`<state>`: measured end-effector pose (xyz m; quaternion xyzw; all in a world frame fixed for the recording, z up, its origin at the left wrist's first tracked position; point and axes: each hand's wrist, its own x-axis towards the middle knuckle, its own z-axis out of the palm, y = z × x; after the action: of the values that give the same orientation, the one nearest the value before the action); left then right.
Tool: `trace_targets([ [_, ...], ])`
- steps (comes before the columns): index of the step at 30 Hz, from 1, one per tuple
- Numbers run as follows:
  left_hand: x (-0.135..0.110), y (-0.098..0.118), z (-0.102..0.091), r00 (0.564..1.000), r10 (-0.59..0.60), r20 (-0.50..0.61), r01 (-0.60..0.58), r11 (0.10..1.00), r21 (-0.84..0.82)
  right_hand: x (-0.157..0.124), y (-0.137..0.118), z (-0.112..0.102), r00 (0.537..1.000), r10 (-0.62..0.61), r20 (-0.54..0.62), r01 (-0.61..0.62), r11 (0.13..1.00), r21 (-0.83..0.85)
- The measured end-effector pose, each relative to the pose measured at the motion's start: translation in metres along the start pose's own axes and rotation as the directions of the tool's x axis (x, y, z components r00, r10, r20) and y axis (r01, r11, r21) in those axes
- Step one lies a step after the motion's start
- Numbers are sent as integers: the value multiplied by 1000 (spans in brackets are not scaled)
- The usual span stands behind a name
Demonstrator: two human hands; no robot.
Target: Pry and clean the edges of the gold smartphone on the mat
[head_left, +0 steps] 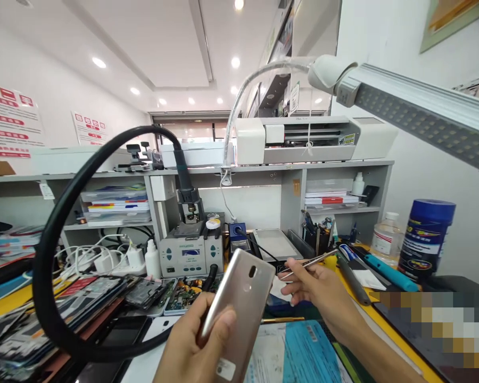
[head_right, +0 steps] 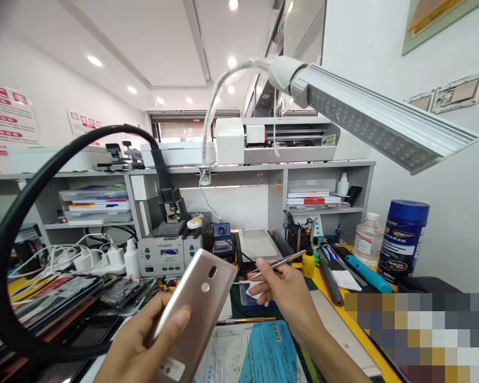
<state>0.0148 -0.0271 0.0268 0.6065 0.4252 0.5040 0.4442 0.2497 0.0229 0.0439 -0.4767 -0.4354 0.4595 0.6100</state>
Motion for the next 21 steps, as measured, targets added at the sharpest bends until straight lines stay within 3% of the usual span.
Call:
trace_targets([
  [2,6,2,1,994,-103,23,105,956,-274,0,0,-1,999,-13,-32,13,1000,14],
  [4,12,-2,3,977,-203,70,210,843,-495,0,-1,-2,997,-35,-68,36,999,21],
  [8,21,-17,10,929,-333,161,346,630,-695,-4,-4,2,994,-54,-97,57,998,26],
  [12,23,-24,13,904,-329,272,415,525,-743,-14,-4,12,995,-85,-49,87,996,30],
  [17,23,-29,14,786,-343,514,618,443,-650,-37,-2,22,983,-183,-6,182,979,-91],
  [19,21,-29,15,743,-320,588,666,445,-599,-44,0,24,975,-221,21,221,961,-165],
  [21,18,-28,17,739,-346,578,668,488,-562,-48,3,26,968,-247,48,251,945,-211],
])
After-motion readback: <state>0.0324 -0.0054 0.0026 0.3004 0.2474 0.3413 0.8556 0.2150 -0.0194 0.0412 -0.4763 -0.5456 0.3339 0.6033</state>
